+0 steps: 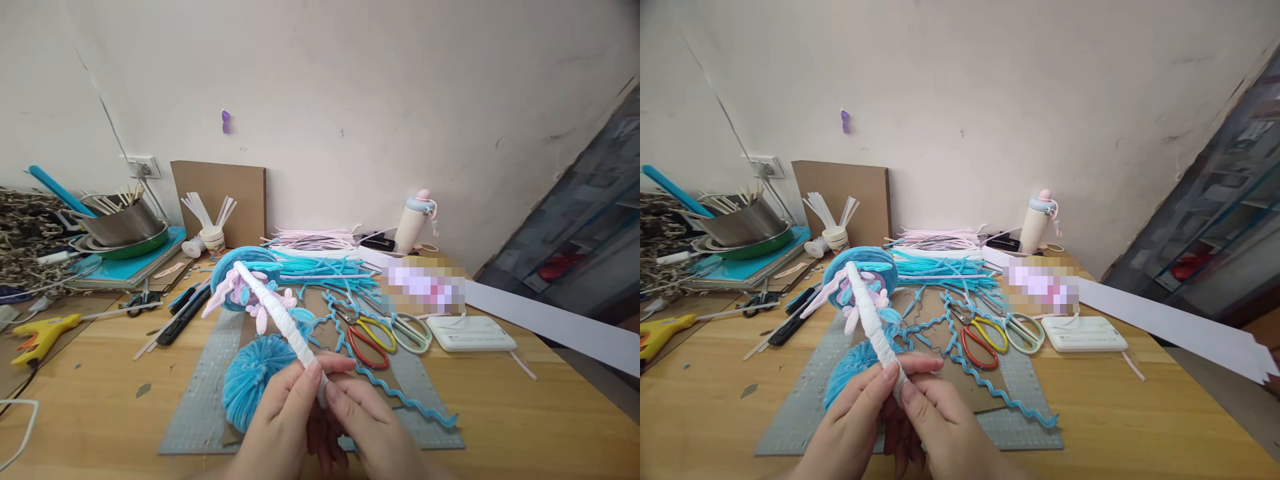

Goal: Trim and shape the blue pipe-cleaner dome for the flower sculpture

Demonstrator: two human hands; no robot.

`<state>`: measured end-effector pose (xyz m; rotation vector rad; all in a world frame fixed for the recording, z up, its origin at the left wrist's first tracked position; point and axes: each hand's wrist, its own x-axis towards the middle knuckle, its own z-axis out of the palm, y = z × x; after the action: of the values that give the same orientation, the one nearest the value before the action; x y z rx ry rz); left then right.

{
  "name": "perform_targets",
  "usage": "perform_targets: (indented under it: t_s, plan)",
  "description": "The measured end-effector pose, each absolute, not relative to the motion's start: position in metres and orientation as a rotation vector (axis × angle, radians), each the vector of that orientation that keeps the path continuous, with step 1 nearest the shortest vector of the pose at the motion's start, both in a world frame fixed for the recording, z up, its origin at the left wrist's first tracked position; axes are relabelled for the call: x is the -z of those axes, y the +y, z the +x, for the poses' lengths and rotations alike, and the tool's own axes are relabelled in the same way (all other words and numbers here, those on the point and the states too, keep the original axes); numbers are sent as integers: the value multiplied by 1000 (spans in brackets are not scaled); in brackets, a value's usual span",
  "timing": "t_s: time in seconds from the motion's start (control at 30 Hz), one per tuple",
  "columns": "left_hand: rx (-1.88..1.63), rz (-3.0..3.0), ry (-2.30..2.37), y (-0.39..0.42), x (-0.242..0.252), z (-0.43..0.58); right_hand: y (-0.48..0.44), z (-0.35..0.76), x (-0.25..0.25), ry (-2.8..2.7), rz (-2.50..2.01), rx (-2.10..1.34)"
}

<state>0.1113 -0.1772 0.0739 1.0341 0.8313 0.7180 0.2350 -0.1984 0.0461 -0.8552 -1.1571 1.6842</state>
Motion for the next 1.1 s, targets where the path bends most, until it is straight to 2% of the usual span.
perform_targets:
  t_s: [0.43,0.63,1.1]
  plan:
    - [-703,1054,926,-181,-80,114,-199,226,-41,-1063,-823,-1791]
    - [-737,1077,987,-181,-76,118,-196,221,-38,-857,-790,-1979]
    - [-788,999,1005,-184,-63,124,-195,223,-51,-828,-810,-1898]
